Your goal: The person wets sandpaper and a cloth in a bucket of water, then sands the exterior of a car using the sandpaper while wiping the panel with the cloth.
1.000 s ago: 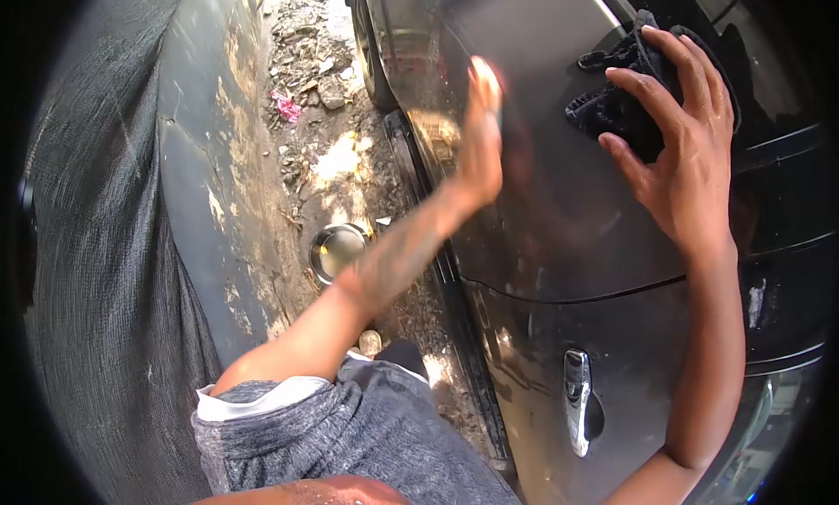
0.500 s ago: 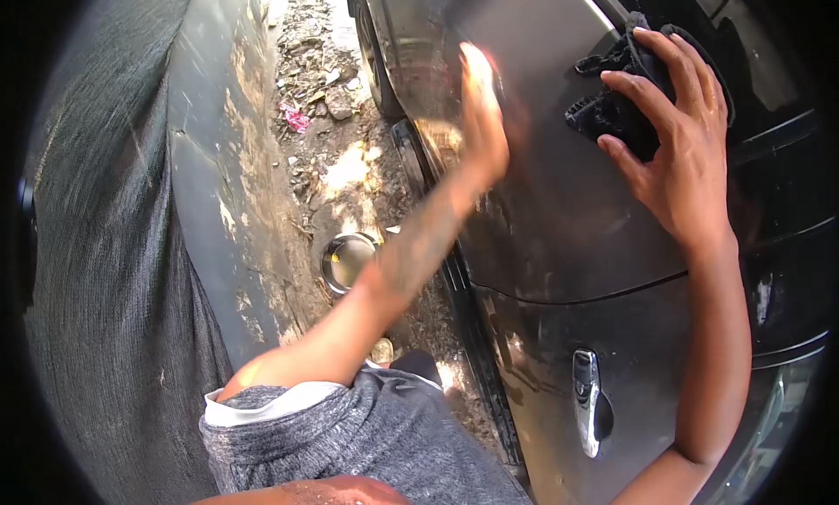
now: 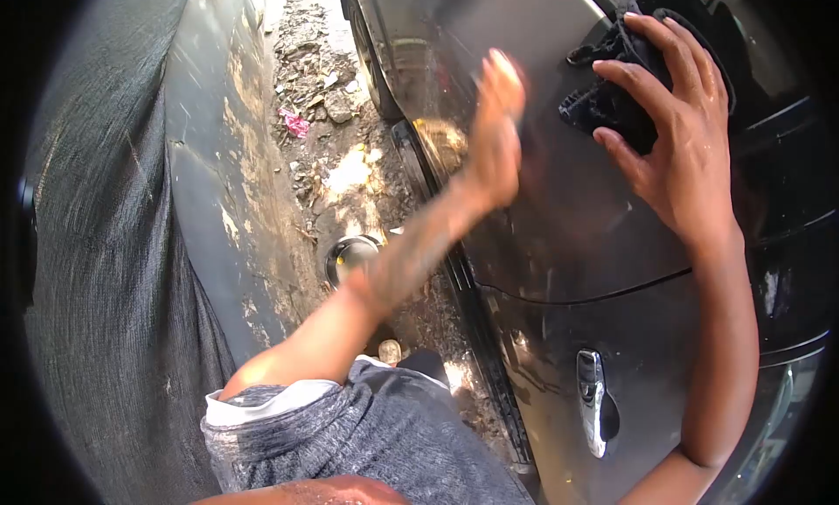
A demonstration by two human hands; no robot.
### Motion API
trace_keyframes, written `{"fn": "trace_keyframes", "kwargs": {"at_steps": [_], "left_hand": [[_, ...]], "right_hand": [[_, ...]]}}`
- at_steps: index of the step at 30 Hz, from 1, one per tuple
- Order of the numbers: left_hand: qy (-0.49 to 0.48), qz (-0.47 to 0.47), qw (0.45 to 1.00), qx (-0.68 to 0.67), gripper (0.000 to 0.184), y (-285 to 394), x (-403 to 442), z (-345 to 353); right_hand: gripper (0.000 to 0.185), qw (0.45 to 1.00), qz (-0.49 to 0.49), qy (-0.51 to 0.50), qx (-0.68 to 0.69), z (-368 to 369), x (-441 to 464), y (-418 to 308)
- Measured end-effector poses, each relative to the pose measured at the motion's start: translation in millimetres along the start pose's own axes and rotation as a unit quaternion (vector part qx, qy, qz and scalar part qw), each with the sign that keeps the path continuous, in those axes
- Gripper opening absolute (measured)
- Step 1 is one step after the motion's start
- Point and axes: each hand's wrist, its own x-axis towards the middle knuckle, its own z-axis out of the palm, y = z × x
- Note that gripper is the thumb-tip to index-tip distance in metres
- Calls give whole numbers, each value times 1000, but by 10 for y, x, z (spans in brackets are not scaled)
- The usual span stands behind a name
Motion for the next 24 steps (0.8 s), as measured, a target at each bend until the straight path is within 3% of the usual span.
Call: {"fn": "trace_keyframes", "kwargs": {"at_steps": [1,5,6,8,10,12,14,15,16,17,18,20,21,24], "left_hand": [[49,-28,998,13,59,-198,425,-138],[71,-54,995,46,54,-92,62,154],[-56,-58,983,167,56,370,-364,150],[-99,14,993,58,63,336,-571,69],[113,-76,987,-90,53,-260,202,97],[98,-28,991,88,59,-1184,709,-167],[76,-114,990,29,59,-912,265,-7],[75,-153,985,-22,60,-178,125,54],[51,-21,998,-31,66,153,-394,233],[-50,-12,999,6,67,376,-880,241],[-64,9,997,45,60,412,-822,144],[28,-265,962,-58,59,167,144,-55],[23,-265,962,-59,59,37,217,-40],[30,-140,989,37,61,-308,127,-1]], "right_hand": [[60,1000,-2,5,1,5,-5,-3],[59,1000,-4,18,11,10,3,12],[59,1000,-1,15,11,17,-14,-1],[59,1000,-2,15,3,18,10,19],[59,1000,2,10,4,14,-6,-5],[59,1000,2,12,12,12,8,8],[59,1000,-1,18,19,-4,10,3],[59,1000,1,17,14,4,14,3],[58,1000,4,14,10,14,11,-12],[58,1000,5,18,6,11,7,-18],[58,1000,6,15,5,3,18,-11],[58,1000,6,4,11,10,14,-12],[58,1000,4,10,11,13,19,-7],[58,1000,12,-3,14,-51,12,-84]]}}
